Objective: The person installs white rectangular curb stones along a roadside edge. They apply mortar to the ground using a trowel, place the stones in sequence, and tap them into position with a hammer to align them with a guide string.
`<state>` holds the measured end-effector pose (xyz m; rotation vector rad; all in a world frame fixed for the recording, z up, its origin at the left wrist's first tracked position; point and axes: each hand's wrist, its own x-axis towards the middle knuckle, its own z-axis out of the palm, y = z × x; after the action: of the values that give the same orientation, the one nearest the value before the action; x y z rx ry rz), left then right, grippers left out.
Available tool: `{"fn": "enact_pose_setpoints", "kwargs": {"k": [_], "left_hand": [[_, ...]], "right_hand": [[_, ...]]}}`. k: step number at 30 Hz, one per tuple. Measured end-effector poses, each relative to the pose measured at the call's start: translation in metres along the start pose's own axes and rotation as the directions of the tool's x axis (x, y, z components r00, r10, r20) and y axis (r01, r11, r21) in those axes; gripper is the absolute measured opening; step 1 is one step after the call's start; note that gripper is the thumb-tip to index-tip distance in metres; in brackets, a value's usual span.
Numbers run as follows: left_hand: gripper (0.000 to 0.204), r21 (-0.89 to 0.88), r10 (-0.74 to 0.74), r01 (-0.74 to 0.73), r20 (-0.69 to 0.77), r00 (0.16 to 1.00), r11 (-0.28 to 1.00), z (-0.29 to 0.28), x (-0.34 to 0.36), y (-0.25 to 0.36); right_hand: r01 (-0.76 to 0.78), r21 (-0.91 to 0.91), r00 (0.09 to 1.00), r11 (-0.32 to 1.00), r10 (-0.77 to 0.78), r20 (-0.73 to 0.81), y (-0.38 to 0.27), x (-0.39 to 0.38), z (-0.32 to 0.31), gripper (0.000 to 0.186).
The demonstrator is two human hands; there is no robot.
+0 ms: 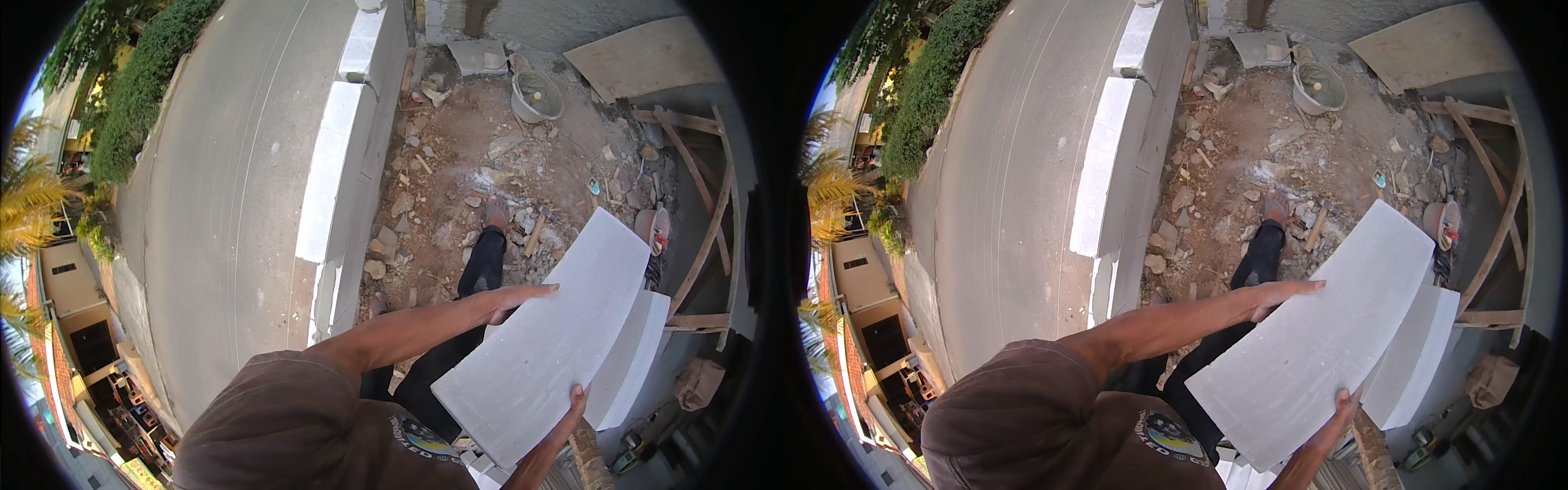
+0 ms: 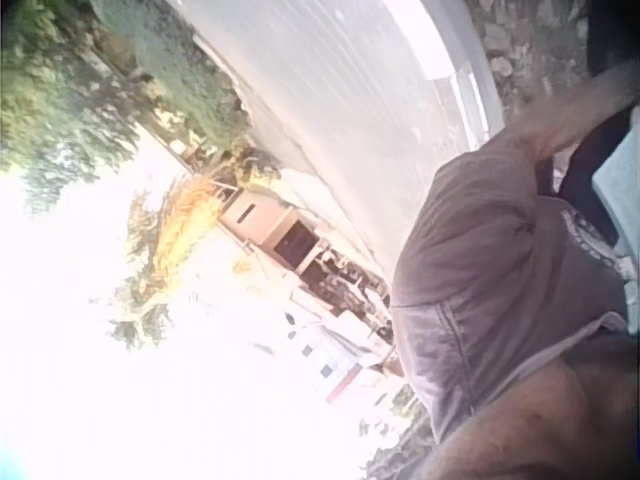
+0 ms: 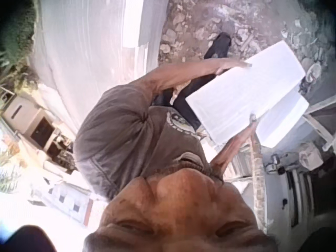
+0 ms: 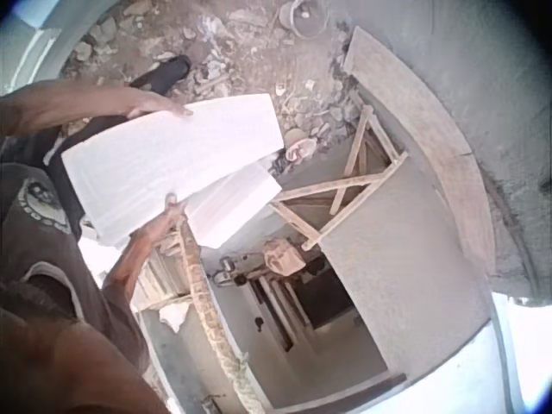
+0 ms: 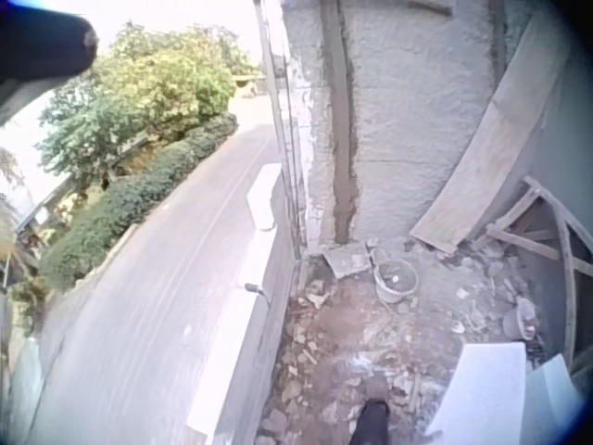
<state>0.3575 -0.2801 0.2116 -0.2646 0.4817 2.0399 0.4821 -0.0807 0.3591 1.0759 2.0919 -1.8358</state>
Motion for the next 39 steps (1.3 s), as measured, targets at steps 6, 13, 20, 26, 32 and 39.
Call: {"fn": "enact_pose_setpoints", "kwargs": {"k": [6, 13, 20, 26, 32, 39], "left_hand": [[0.098, 0.27, 0.369, -0.345, -0.042, 0.928, 0.899, 0.047, -0.094, 0.022], [0.117, 0.902, 0.866, -0.304, -0.132, 0.482, 0.306, 0.084, -0.201, 0.005], [0.112, 0.985, 0.964, 0.058, -0.173, 0.2, 0.165, 0.055, -0.264, -0.051], [0.115, 0.923, 0.927, 0.255, -0.335, 0.165, 0.288, -0.004, -0.312, -0.107], [0.119, 0.873, 0.835, 0.207, -0.485, 0.26, 0.443, -0.078, -0.354, -0.179], [0.123, 0.794, 0.76, -0.002, -0.581, 0.29, 0.607, -0.144, -0.391, -0.246]], "right_hand": [[0.174, 0.001, 0.967, 0.985, -0.171, 0.187, 0.055, -0.021, -0.054, 0.109], [-0.204, 0.533, 0.906, 0.821, -0.047, 0.42, 0.036, 0.06, 0.045, 0.108], [-0.458, 0.401, 0.58, 0.794, -0.075, 0.811, 0.079, 0.024, 0.206, 0.107], [-0.542, 0.243, 0.445, 0.804, 0.029, 0.895, 0.153, -0.031, 0.256, 0.106], [-0.543, 0.217, 0.622, 0.811, 0.214, 0.753, 0.256, -0.029, 0.221, 0.1], [-0.482, 0.016, 0.581, 0.876, 0.306, 0.754, 0.298, -0.056, 0.224, 0.1]]}}
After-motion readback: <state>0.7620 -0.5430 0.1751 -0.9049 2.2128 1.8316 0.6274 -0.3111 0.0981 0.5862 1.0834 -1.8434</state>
